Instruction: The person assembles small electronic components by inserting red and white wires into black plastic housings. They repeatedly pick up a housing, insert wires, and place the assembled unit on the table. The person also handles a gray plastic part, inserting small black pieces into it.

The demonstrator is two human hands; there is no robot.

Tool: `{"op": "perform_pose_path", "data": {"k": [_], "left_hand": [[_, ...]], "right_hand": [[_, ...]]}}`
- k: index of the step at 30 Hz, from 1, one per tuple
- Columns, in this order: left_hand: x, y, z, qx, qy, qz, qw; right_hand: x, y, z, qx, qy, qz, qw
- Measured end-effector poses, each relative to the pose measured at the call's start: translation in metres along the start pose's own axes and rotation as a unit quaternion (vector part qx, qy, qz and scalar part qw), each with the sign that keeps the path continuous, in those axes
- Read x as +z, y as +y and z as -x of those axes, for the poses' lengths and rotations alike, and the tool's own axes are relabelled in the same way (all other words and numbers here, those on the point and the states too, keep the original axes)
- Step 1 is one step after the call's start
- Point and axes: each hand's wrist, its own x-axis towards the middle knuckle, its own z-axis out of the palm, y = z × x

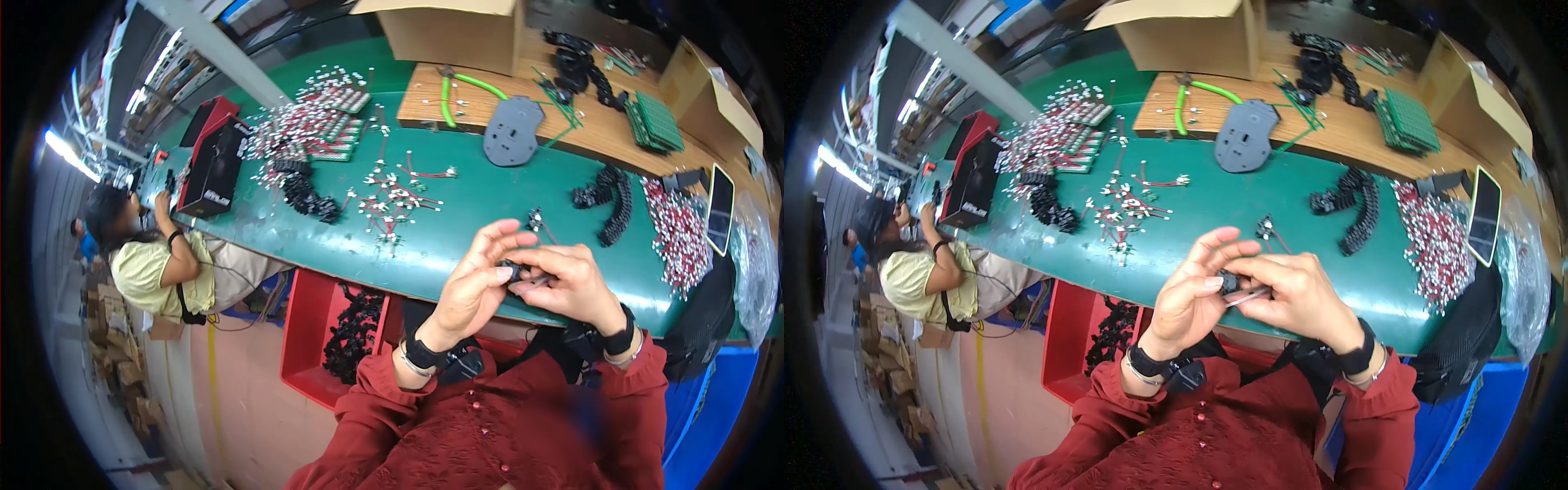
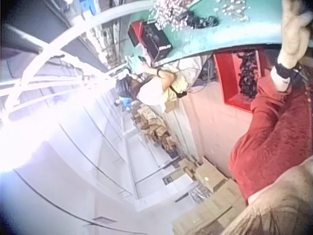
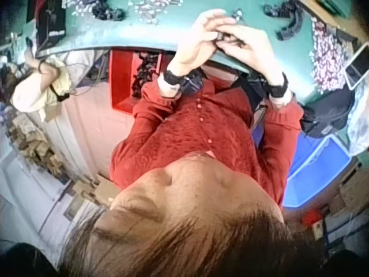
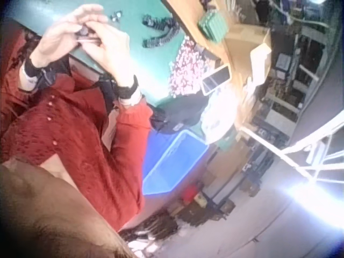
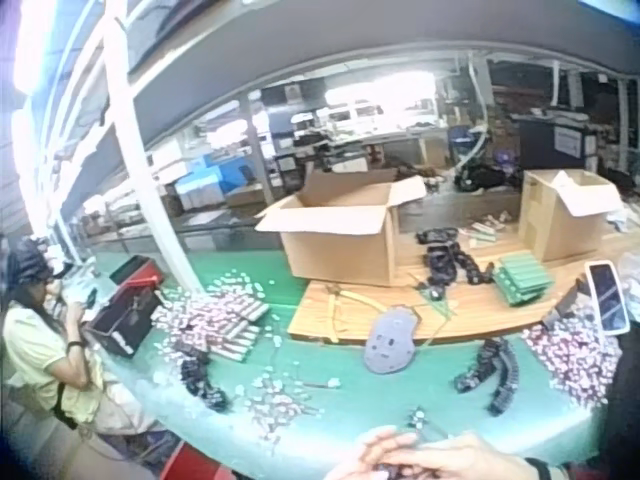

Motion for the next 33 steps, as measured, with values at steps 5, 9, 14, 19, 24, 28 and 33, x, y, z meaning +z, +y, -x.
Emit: {"op": "perform_pose_path", "data": {"k": [5, 9, 14, 19, 24, 28, 33], "left_hand": [[-0.015, 0.012, 0.030, 0.011, 0.077, -0.049, 0.996], [-0.041, 0.049, 0.063, 0.075, 0.140, -0.075, 0.984], [-0.056, 0.078, 0.080, 0.186, 0.190, -0.001, 0.964], [-0.061, 0.073, 0.099, 0.179, 0.185, 0.009, 0.966], [-0.054, 0.065, 0.097, 0.113, 0.172, 0.021, 0.978], [-0.055, 0.057, 0.086, 0.086, 0.117, 0.010, 0.989], [-0.047, 0.043, 0.071, 0.110, 0.175, -0.065, 0.976]], "right_hand": [[0.010, -0.032, -0.019, 0.037, -0.069, 0.040, 0.996], [0.028, -0.036, -0.064, -0.033, -0.019, 0.163, 0.986], [0.099, -0.014, -0.125, -0.137, -0.112, 0.199, 0.964], [0.125, 0.012, -0.135, -0.157, -0.182, 0.184, 0.953], [0.071, 0.011, -0.109, -0.132, -0.172, 0.198, 0.956], [0.029, -0.006, -0.086, 0.057, -0.019, 0.044, 0.997], [0.031, -0.002, -0.073, 0.122, -0.038, 0.064, 0.990]]}}
